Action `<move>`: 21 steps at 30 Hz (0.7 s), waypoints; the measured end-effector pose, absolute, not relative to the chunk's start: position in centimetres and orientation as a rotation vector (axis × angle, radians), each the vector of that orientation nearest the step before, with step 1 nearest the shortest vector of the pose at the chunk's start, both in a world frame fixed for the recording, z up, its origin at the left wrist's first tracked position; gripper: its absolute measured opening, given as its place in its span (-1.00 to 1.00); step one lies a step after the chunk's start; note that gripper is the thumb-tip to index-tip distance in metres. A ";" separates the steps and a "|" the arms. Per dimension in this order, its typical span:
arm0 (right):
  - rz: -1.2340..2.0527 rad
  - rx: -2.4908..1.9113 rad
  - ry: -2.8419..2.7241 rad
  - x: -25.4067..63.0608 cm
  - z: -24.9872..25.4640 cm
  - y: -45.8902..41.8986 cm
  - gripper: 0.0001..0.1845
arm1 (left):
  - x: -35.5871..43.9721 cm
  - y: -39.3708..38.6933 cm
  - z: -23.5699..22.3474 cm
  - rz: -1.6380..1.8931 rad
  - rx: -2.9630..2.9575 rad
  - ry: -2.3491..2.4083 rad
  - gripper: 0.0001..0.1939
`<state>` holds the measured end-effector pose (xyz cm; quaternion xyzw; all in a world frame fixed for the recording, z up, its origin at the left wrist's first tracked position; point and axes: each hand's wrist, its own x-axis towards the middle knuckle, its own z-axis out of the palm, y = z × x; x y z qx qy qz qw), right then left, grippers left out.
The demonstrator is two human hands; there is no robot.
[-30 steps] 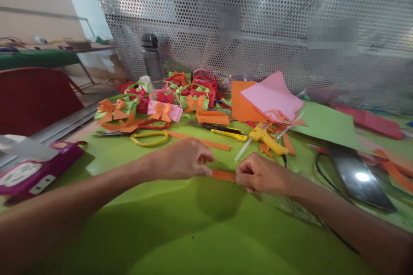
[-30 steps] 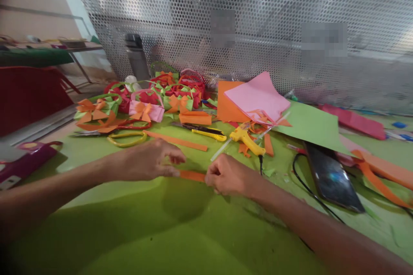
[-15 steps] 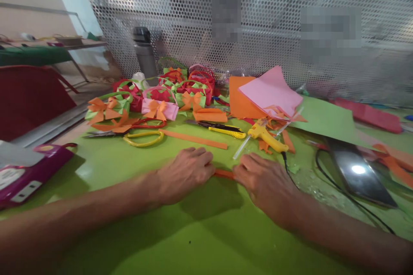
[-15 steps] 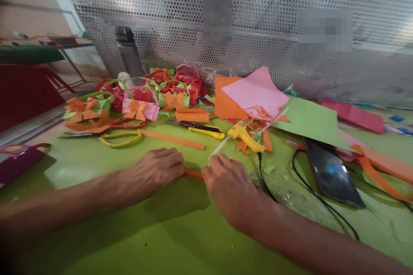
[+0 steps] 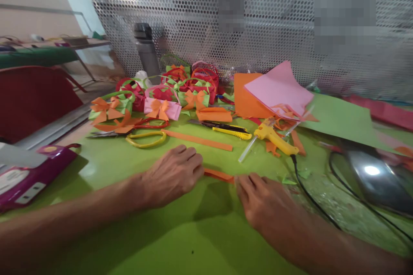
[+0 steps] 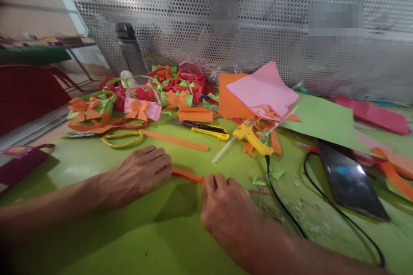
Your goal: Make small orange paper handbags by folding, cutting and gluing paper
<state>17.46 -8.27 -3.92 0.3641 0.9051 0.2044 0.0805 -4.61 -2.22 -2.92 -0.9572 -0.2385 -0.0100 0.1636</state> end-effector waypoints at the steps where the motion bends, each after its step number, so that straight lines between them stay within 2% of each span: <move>1: 0.625 1.086 2.718 17.5 -4.1 -8.3 -0.91 | -4.9 -2.1 -2.9 -0.034 -2.733 -0.676 -0.83; 5: 0.707 1.088 2.718 17.6 -4.4 -8.2 -0.87 | -5.3 -1.9 -2.9 -0.073 -2.742 -0.666 -0.82; 12: 0.807 1.041 2.780 17.9 -4.9 -7.8 -0.57 | -5.7 -2.0 -3.1 -0.106 -2.688 -0.599 -0.82; 21: 0.749 1.004 2.793 17.5 -5.0 -7.6 -0.61 | -6.6 -2.1 -3.5 -0.124 -2.654 -0.693 -0.87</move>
